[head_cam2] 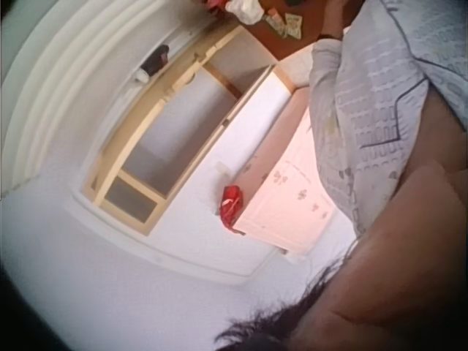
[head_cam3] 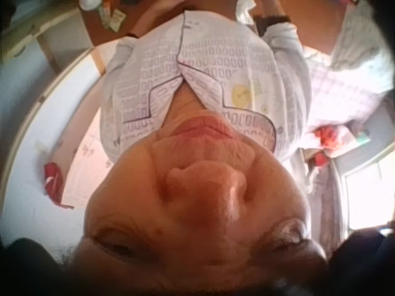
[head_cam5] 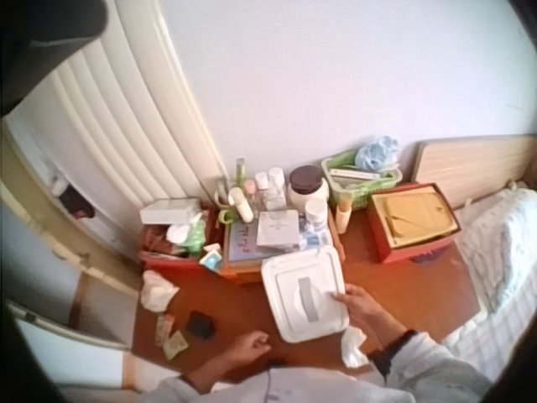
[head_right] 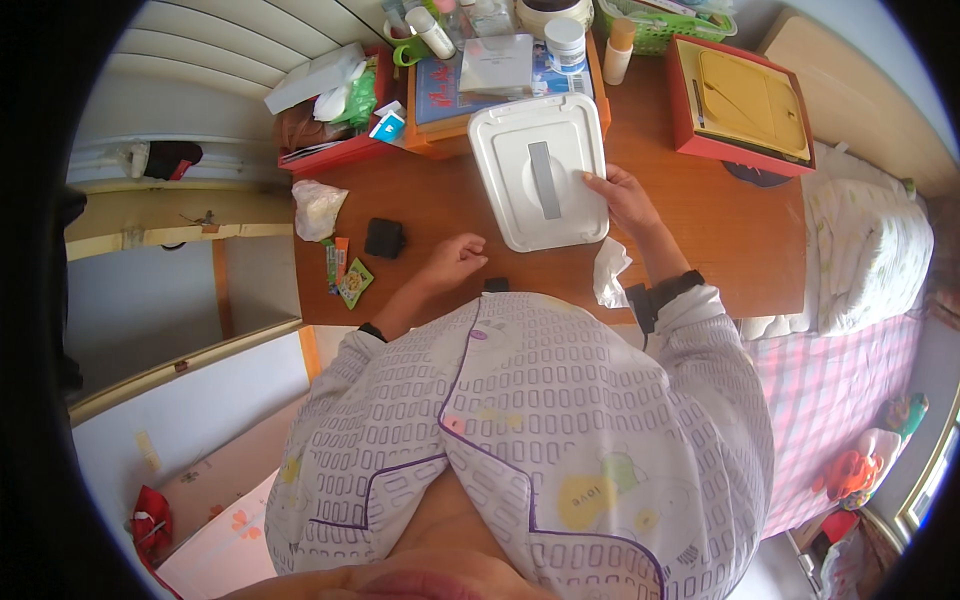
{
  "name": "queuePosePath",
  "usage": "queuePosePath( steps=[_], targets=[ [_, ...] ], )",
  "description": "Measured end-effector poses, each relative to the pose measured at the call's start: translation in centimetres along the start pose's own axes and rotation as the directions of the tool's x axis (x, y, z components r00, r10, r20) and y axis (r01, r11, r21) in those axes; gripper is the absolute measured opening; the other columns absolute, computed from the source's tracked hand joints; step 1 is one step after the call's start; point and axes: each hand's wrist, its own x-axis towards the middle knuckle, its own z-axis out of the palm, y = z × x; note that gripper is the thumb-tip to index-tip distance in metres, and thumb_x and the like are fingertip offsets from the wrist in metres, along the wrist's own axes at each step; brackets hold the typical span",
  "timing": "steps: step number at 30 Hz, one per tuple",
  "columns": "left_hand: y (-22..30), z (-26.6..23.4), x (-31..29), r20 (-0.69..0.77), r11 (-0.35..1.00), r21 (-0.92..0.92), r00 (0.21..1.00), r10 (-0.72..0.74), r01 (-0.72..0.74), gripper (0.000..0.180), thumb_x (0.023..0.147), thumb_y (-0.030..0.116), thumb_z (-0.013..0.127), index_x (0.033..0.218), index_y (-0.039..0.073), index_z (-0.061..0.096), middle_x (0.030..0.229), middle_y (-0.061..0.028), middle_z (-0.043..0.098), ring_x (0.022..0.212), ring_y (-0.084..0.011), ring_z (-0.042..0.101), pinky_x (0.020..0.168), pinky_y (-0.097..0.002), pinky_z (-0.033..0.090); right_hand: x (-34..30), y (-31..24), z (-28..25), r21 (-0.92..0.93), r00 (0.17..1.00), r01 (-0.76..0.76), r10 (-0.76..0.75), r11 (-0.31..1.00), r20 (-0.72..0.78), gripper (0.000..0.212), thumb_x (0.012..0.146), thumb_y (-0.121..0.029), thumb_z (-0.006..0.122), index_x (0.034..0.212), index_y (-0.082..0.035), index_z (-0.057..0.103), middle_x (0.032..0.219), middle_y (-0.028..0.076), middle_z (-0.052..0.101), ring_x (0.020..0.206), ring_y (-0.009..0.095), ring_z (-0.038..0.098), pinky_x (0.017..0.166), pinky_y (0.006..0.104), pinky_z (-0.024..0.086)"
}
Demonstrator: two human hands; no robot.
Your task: The person organizes items on a cluttered wooden table. They pick up and place down a white plastic container, a black wallet, a red envelope, a brown purse, and several small packets. They also open a drawer and handle a white envelope.
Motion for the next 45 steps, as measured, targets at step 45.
queuePosePath(
  steps=[45],
  targets=[
    [-10.3, -1.6, -21.2, -0.184, 0.975, -0.076, 0.958, -0.221, 0.211, 0.042, 0.085, 0.019, 0.069, 0.12, 0.0, 0.058, 0.112, -0.0173, 0.064, 0.091, -0.025, 0.066, 0.079, -0.0347, 0.053, -9.2, 6.1, 11.0, -0.473, 0.915, 0.318, -0.397, 0.822, -0.074, 0.032, 0.095, -0.009, 0.059, 0.124, 0.004, 0.056, 0.104, 0.004, 0.061, 0.094, 0.01, 0.057, 0.083, 0.0235, 0.046]
  ],
)
